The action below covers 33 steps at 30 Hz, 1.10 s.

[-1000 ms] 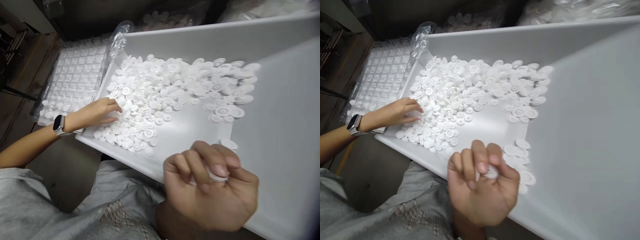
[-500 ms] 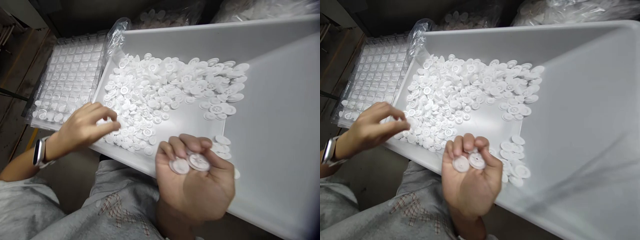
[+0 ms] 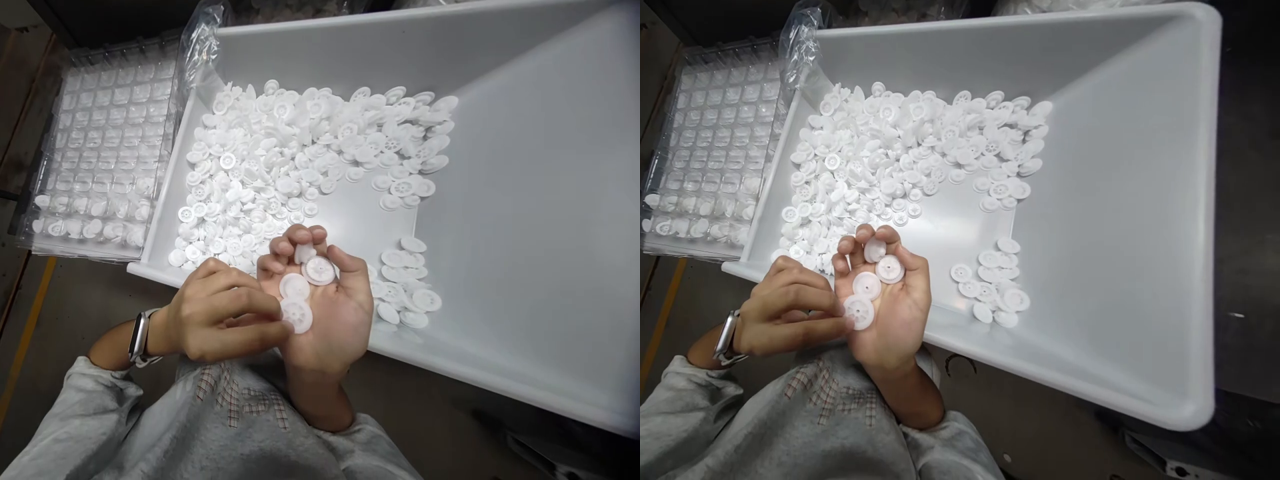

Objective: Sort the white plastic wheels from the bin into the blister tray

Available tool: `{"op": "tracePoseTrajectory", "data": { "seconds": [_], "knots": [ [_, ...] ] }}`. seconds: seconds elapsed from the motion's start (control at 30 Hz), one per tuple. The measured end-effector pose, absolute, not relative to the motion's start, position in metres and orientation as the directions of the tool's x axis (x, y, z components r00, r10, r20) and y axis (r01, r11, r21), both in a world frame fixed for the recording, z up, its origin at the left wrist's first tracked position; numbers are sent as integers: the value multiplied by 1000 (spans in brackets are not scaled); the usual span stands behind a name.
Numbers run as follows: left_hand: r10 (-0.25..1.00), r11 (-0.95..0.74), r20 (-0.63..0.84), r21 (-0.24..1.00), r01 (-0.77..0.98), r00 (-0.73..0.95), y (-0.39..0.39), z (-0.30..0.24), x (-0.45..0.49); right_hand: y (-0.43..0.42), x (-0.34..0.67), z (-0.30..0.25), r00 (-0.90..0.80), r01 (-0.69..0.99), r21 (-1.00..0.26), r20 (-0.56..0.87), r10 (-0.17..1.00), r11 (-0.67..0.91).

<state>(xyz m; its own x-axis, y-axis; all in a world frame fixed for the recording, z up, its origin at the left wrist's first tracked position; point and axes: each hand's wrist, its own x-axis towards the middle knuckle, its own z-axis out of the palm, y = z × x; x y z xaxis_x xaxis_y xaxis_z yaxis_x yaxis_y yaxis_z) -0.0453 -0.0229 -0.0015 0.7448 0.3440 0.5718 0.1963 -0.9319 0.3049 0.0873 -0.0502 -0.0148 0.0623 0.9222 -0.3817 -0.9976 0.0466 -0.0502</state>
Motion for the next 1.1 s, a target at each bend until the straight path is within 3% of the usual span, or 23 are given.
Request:
{"op": "tracePoseTrajectory", "data": {
  "seconds": [0.17,0.5,0.63,0.87,0.97,1.1],
  "knots": [
    [338,-937,540,268,223,771,-26,4,-46,-49,85,-19,74,-997,-41,-364,928,64],
    [296,-955,641,182,234,709,-27,-10,-52,-52,84,-20,67,-997,-52,-310,948,53],
    [322,-938,693,142,315,646,-21,-10,-61,-53,84,-19,58,-997,-70,-304,951,39],
    [365,-903,645,70,424,671,-9,-1,-61,-56,84,-17,-18,-994,-102,-244,970,-44],
    [383,-899,638,89,430,668,-11,-7,-59,-56,84,-17,-7,-989,-142,-270,963,-47],
    [481,-867,613,226,444,627,-18,-12,-59,-55,84,-18,2,-991,-132,-243,970,-31]
  ]
}}
